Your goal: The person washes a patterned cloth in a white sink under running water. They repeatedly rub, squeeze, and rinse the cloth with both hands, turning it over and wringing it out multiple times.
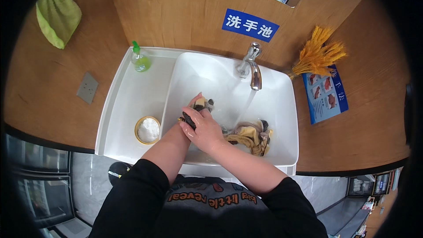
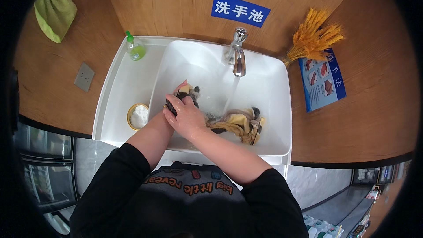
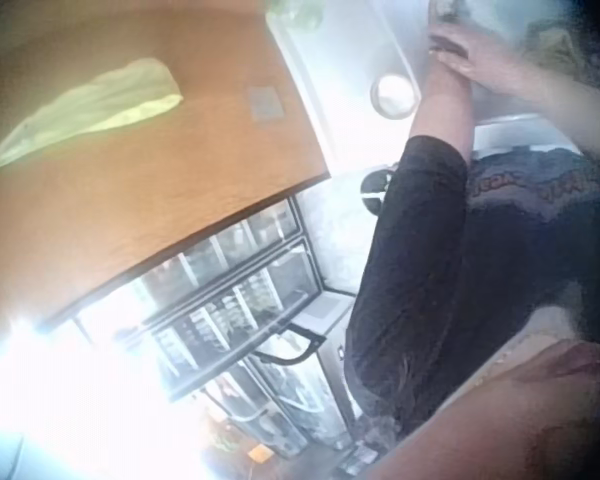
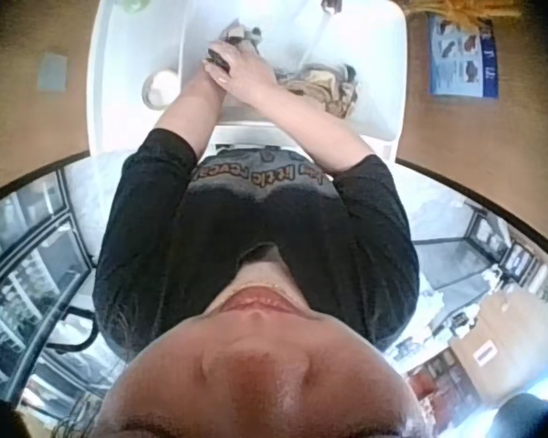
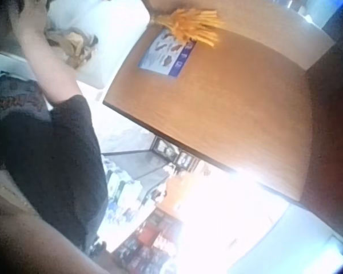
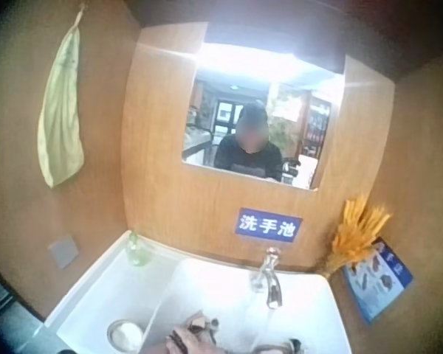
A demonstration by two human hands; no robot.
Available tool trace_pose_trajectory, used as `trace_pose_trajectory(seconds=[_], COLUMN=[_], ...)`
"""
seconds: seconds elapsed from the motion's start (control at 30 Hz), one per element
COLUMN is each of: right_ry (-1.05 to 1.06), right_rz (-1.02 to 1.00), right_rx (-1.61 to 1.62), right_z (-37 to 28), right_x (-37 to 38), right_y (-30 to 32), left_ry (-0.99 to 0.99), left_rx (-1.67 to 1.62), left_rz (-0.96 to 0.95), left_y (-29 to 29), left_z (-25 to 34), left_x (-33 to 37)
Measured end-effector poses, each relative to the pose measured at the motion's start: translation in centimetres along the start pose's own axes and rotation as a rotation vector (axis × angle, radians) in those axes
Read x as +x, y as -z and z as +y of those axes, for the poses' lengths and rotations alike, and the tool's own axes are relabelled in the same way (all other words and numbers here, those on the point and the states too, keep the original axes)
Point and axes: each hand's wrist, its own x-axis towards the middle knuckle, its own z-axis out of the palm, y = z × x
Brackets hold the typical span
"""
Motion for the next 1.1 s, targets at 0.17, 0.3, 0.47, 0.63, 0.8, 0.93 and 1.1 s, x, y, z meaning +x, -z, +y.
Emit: trace_pose_trajectory(seconds=[0.17, 0.3, 0.47, 0.63, 0.8, 0.93, 1.1], right_ry=[0.027, -0.081, -0.256, -0.326, -0.483, -0.052, -0.211], right_rz=[0.206, 0.275, 0.217, 0.133, 0.325, -0.091, -0.005], right_rx=[-0.011, -0.011, 0.008, -0.047, -0.213, -0.389, -0.378], right_z=[2.7, 4.4, 5.4, 11.2, 15.6, 10.8, 13.9], right_x=[2.3, 3.6, 5.1, 7.6, 7.6, 4.9, 6.1], right_y=[-1.9, -2.3, -0.5, 0.6, -2.3, -2.5, -3.1], left_ry=[-0.051, -0.074, -0.037, -0.146, -0.527, -0.541, -0.384], left_rx=[-0.066, 0.034, 0.249, 0.402, 1.022, 1.012, 0.941], left_rz=[-0.330, -0.220, 0.257, 0.344, 0.767, 0.758, 0.549], left_y=[1.9, 1.0, -3.7, -4.7, 1.0, 1.3, 0.0], left_z=[-1.7, -2.2, -1.2, -1.4, -1.8, -1.5, -0.7], left_x=[2.2, 2.1, -1.4, -2.2, 1.4, 1.1, 0.1])
